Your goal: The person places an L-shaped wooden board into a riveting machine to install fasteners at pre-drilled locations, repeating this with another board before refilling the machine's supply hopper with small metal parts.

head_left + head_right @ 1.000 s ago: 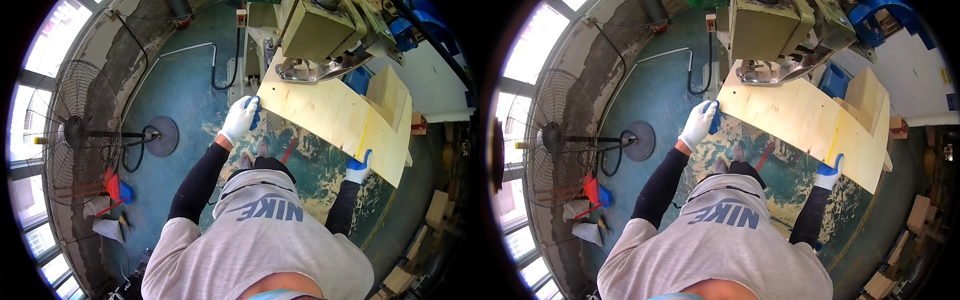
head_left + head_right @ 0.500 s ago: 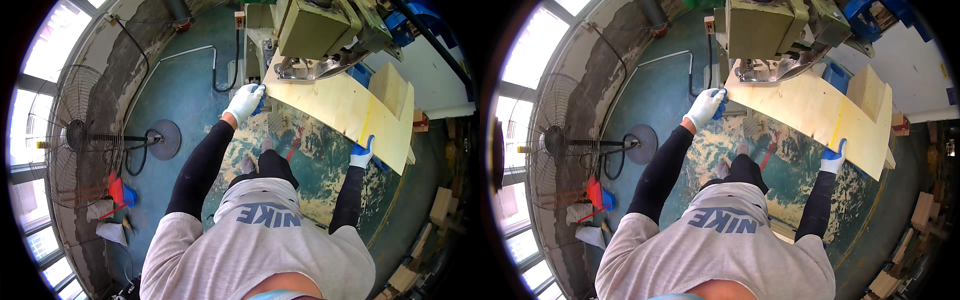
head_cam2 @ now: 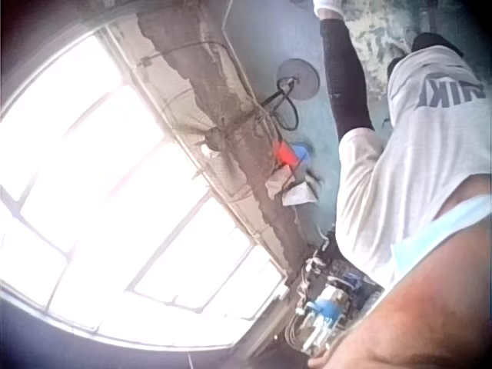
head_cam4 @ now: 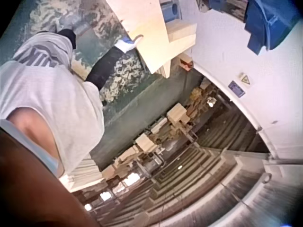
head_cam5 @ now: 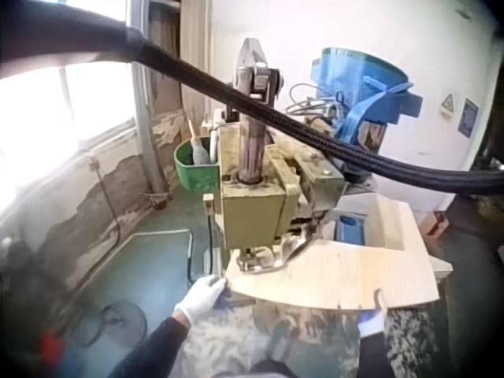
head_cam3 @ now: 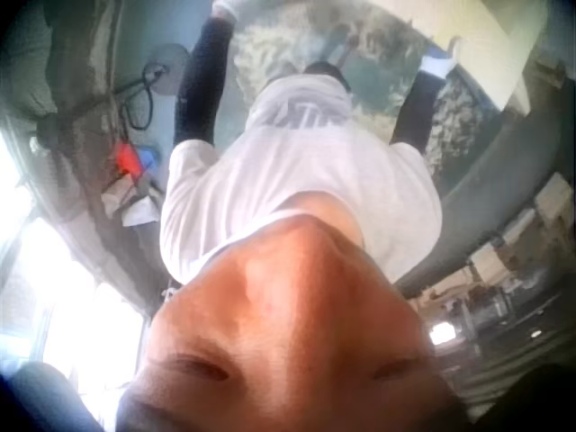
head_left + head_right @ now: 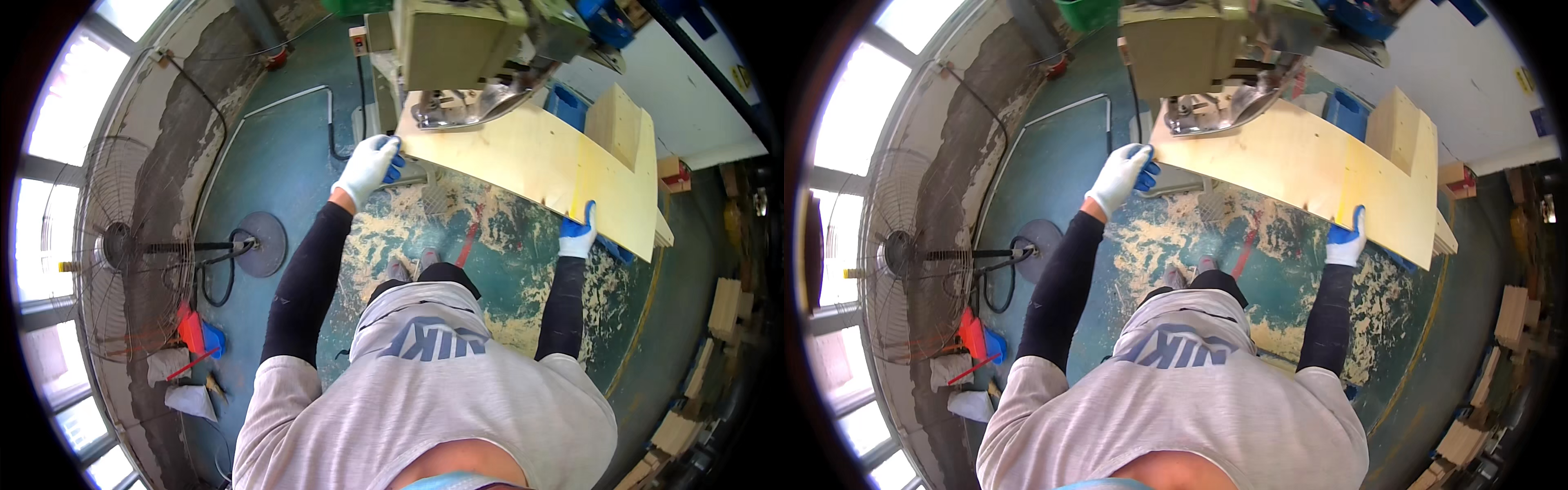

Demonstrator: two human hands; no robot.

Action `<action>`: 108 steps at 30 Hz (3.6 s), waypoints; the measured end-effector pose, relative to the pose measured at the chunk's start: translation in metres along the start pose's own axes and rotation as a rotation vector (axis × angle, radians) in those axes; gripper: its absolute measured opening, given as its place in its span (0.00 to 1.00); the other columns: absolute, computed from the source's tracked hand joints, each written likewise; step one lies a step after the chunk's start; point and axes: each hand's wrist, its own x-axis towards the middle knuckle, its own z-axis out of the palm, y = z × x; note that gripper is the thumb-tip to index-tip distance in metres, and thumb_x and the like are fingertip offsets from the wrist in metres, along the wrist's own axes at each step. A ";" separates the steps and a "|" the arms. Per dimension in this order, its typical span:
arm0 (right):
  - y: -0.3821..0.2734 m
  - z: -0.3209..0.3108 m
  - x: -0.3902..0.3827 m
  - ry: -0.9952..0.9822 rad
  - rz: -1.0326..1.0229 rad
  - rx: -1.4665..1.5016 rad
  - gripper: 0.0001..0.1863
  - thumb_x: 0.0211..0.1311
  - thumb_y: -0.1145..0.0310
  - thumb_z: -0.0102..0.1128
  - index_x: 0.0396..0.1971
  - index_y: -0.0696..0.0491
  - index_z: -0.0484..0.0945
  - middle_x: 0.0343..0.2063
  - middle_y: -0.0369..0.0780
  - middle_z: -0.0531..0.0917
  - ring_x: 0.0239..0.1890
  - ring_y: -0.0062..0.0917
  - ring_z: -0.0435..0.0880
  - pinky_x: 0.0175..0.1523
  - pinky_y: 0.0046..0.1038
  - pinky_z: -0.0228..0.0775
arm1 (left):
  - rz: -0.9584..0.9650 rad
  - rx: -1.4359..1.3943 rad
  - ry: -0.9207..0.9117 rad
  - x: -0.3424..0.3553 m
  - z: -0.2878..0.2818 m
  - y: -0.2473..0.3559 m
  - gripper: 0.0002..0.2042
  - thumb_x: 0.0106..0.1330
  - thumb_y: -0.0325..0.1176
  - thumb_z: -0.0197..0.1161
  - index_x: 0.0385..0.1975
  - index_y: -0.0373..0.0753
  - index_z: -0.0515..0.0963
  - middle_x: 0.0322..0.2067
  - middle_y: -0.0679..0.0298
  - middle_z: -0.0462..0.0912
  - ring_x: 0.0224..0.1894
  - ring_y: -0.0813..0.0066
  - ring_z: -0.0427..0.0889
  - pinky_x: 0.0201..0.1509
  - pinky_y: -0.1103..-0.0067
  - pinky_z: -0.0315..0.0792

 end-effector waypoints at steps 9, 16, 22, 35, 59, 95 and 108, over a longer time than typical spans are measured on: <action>-0.013 0.022 -0.019 0.084 0.070 -0.090 0.16 0.76 0.59 0.55 0.53 0.53 0.78 0.49 0.38 0.85 0.47 0.26 0.85 0.45 0.29 0.79 | 0.129 -0.203 -0.079 -0.035 0.005 -0.005 0.21 0.67 0.22 0.51 0.60 0.27 0.72 0.46 0.61 0.81 0.43 0.76 0.82 0.48 0.78 0.82; 0.036 0.036 -0.102 0.012 0.349 -0.201 0.23 0.78 0.55 0.50 0.61 0.56 0.74 0.48 0.41 0.85 0.41 0.30 0.87 0.42 0.33 0.81 | -0.071 -0.498 0.394 -0.180 -0.022 -0.033 0.15 0.72 0.30 0.55 0.55 0.31 0.73 0.43 0.65 0.80 0.41 0.84 0.80 0.43 0.86 0.73; 0.090 0.091 -0.099 -0.090 0.414 -0.053 0.22 0.79 0.59 0.50 0.61 0.59 0.73 0.54 0.41 0.83 0.52 0.28 0.84 0.54 0.32 0.79 | 0.095 -0.072 0.888 -0.179 -0.061 -0.084 0.11 0.77 0.37 0.58 0.40 0.35 0.78 0.30 0.74 0.76 0.31 0.89 0.69 0.35 0.86 0.66; 0.134 0.129 -0.077 -0.052 0.486 0.016 0.17 0.76 0.62 0.55 0.57 0.55 0.76 0.52 0.38 0.84 0.49 0.29 0.86 0.51 0.33 0.82 | 0.223 0.004 0.898 -0.152 -0.107 -0.053 0.19 0.76 0.31 0.57 0.64 0.35 0.74 0.39 0.73 0.81 0.33 0.90 0.71 0.38 0.88 0.69; -0.119 -0.016 0.036 -0.073 -0.276 -1.173 0.22 0.75 0.65 0.54 0.61 0.63 0.73 0.59 0.50 0.78 0.62 0.37 0.77 0.68 0.33 0.67 | 0.149 -0.036 0.668 -0.091 -0.167 -0.079 0.20 0.76 0.28 0.56 0.67 0.33 0.71 0.58 0.67 0.80 0.52 0.84 0.78 0.59 0.86 0.70; 0.010 -0.118 0.113 0.071 0.335 -1.053 0.24 0.72 0.54 0.60 0.51 0.62 0.79 0.47 0.39 0.83 0.50 0.23 0.80 0.57 0.26 0.70 | 0.297 -0.947 0.630 -0.099 0.044 -0.022 0.19 0.71 0.26 0.62 0.60 0.33 0.70 0.51 0.58 0.81 0.50 0.67 0.84 0.53 0.70 0.80; -0.038 0.000 0.047 -0.022 0.175 -1.122 0.15 0.68 0.65 0.66 0.44 0.63 0.80 0.42 0.38 0.83 0.43 0.20 0.79 0.51 0.24 0.70 | 0.309 -1.056 0.899 -0.226 0.053 -0.068 0.19 0.75 0.30 0.58 0.64 0.39 0.68 0.56 0.60 0.78 0.54 0.65 0.82 0.55 0.66 0.81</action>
